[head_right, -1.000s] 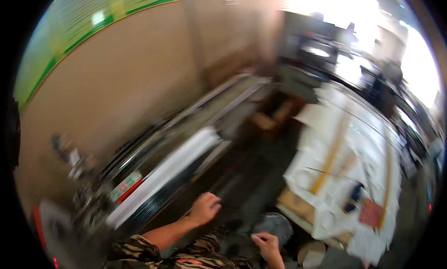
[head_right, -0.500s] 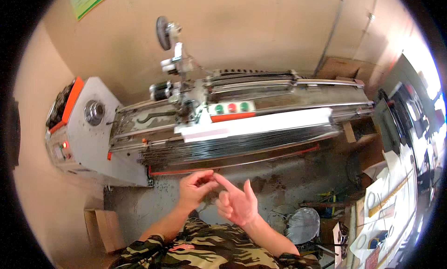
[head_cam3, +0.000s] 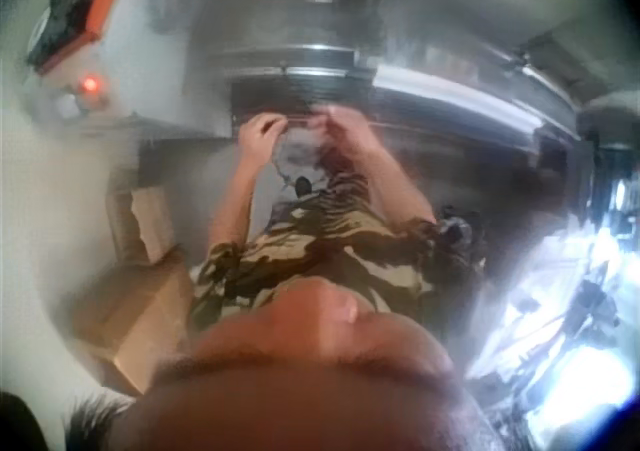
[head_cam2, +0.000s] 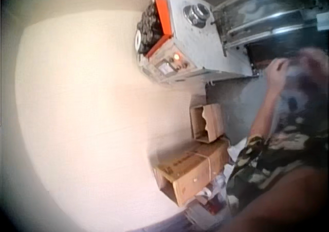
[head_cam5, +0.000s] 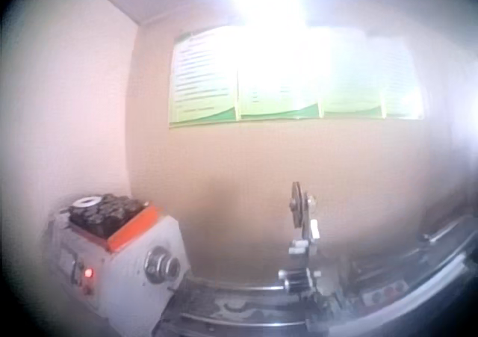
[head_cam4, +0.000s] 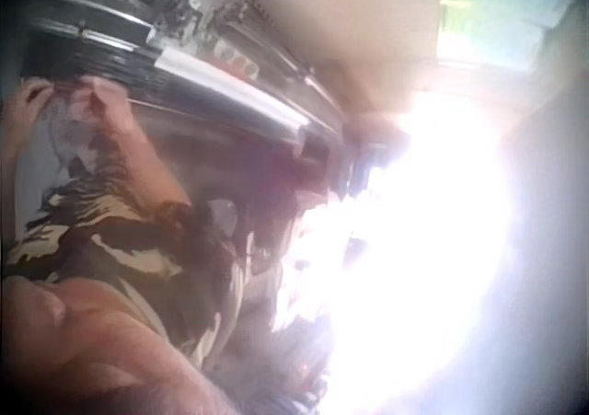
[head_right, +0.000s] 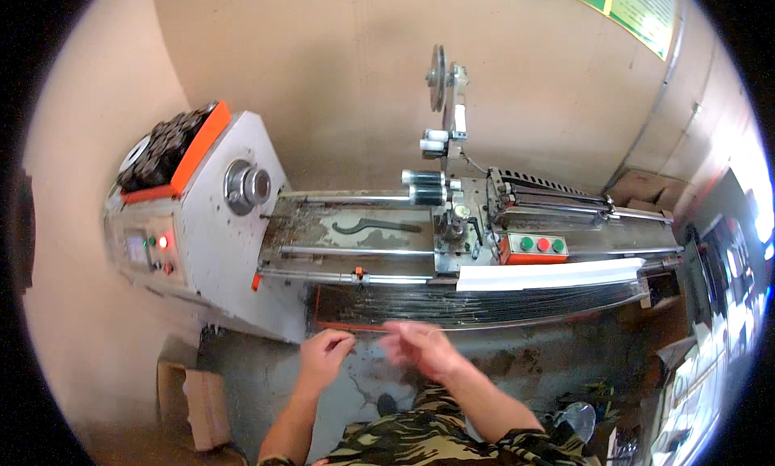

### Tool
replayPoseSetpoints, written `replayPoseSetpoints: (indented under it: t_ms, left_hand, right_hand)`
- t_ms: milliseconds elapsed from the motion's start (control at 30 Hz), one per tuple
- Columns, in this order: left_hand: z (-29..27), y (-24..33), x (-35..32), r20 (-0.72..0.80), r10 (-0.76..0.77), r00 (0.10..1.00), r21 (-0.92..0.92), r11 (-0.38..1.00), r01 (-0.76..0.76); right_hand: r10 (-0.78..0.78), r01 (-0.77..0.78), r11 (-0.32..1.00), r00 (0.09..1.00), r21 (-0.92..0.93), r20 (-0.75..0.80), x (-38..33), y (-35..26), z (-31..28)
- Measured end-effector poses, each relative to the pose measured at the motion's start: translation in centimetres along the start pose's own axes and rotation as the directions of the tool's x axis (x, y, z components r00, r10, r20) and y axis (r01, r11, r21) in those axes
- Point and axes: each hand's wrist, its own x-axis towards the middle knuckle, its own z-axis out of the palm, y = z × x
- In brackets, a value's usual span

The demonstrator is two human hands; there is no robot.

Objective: The person operates a metal cutting machine in a workshop. They repeatedly feed long metal rods into the machine, adjust the cutting mechanism, and remove the cut pieces. The person also briefly handles a roll of tape and a metal ruler on a nearby table.

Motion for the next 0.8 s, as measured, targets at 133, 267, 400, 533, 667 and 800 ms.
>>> replayPoseSetpoints:
  t_ms: [133,267,400,533,667,800]
  left_hand:
    - [-3.3,-3.1,1.5,-0.106,-0.031,0.994,0.136,0.99,0.046]
    - [-6.0,-4.4,5.8,-0.03,-0.037,0.999,0.157,0.987,0.041]
    - [-11.4,-8.9,9.9,0.06,-0.041,0.997,0.429,0.903,0.012]
    - [-14.4,-14.5,12.1,0.044,-0.198,0.979,0.35,0.921,0.17]
    - [-15.9,-14.5,17.3,0.288,-0.154,0.945,0.367,0.929,0.04]
    - [-18.1,-11.6,22.1,0.368,-0.016,0.93,0.219,0.973,-0.07]
  right_hand:
    - [-0.691,0.101,0.611,0.553,-0.786,-0.466,10.2,-7.3,-9.5]
    - [-0.872,-0.32,0.31,0.279,-0.895,-0.402,17.2,-15.5,-19.1]
    - [-0.719,-0.532,0.352,0.374,-0.77,-0.586,23.1,-16.1,-19.4]
    - [-0.672,-0.556,0.416,0.345,-0.72,-0.655,23.8,-16.0,-19.2]
    - [-0.636,-0.631,0.5,0.196,-0.593,-0.746,23.1,-16.2,-17.7]
    - [-0.62,-0.673,0.527,0.114,-0.519,-0.777,23.7,-17.3,-15.7]
